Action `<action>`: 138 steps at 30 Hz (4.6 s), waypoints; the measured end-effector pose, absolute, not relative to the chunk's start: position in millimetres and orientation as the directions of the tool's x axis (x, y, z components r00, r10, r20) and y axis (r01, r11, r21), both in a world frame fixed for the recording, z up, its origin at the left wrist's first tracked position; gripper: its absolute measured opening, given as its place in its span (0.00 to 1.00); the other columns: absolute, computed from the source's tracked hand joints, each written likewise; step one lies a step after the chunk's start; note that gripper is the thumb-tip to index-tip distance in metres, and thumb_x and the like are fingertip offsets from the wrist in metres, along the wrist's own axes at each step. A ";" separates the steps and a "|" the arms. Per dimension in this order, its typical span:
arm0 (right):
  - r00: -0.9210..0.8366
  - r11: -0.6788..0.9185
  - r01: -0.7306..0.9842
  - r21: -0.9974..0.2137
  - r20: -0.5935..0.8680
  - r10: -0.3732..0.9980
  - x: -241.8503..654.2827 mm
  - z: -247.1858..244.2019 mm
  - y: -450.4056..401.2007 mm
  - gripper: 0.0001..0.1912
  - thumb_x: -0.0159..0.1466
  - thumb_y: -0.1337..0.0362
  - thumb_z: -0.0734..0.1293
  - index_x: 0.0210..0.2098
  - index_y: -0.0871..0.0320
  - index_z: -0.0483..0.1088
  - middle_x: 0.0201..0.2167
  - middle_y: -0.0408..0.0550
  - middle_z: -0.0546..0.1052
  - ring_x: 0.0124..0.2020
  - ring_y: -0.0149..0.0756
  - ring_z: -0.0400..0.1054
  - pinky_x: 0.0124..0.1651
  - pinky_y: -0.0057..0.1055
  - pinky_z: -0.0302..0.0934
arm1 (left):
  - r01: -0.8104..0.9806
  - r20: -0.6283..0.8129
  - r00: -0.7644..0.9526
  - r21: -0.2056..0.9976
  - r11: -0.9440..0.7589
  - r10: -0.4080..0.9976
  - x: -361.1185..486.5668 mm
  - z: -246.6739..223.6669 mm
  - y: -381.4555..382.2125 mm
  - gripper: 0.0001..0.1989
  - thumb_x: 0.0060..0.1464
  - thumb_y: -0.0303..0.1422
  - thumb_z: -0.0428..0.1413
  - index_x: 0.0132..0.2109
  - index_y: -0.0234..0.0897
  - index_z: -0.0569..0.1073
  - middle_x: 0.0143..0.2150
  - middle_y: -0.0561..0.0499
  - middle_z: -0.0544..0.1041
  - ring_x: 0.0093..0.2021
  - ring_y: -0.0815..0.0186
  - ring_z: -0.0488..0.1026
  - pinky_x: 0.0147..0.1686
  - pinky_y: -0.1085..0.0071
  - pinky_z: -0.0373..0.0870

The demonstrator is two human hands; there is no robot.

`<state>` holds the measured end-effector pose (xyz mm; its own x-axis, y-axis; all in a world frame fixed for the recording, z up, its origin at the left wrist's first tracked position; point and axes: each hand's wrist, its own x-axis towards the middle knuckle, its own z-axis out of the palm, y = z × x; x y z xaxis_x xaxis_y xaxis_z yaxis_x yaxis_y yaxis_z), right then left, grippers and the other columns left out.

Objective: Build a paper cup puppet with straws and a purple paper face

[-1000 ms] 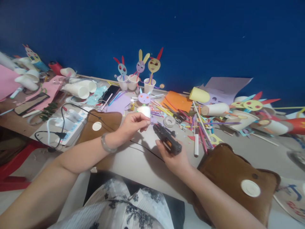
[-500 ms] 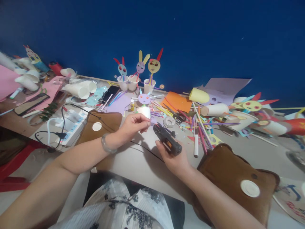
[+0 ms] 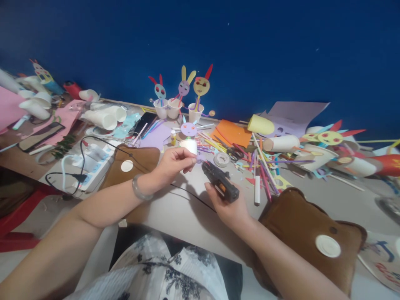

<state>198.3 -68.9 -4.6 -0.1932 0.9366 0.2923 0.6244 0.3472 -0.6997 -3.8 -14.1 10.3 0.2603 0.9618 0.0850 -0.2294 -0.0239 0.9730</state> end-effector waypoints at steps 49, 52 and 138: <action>-0.439 0.508 0.774 -0.377 0.259 0.861 145.4 12.4 63.5 0.16 0.61 0.53 0.68 0.42 0.57 0.76 0.44 0.57 0.77 0.39 0.45 0.72 0.45 0.41 0.65 | -0.473 -0.033 -0.086 0.881 -0.012 0.996 -58.2 25.2 44.7 0.05 0.51 0.27 0.60 0.29 0.34 0.71 0.17 0.59 0.68 0.18 0.78 0.62 0.21 0.78 0.53; -0.396 0.446 0.774 -0.450 0.206 0.895 136.0 5.5 78.0 0.14 0.59 0.54 0.70 0.39 0.57 0.77 0.39 0.53 0.78 0.35 0.41 0.70 0.40 0.38 0.64 | -0.457 -0.029 -0.042 0.889 0.007 0.999 -56.2 23.9 44.0 0.07 0.49 0.29 0.63 0.29 0.34 0.72 0.17 0.58 0.68 0.19 0.77 0.63 0.21 0.78 0.53; -0.105 0.528 0.361 -0.769 0.529 0.842 147.3 45.0 2.1 0.07 0.62 0.59 0.72 0.32 0.55 0.72 0.30 0.46 0.76 0.30 0.36 0.70 0.35 0.34 0.66 | -0.075 0.481 0.007 0.875 -0.479 0.877 -45.7 30.8 14.7 0.14 0.50 0.42 0.69 0.32 0.35 0.78 0.30 0.52 0.76 0.30 0.72 0.72 0.31 0.73 0.69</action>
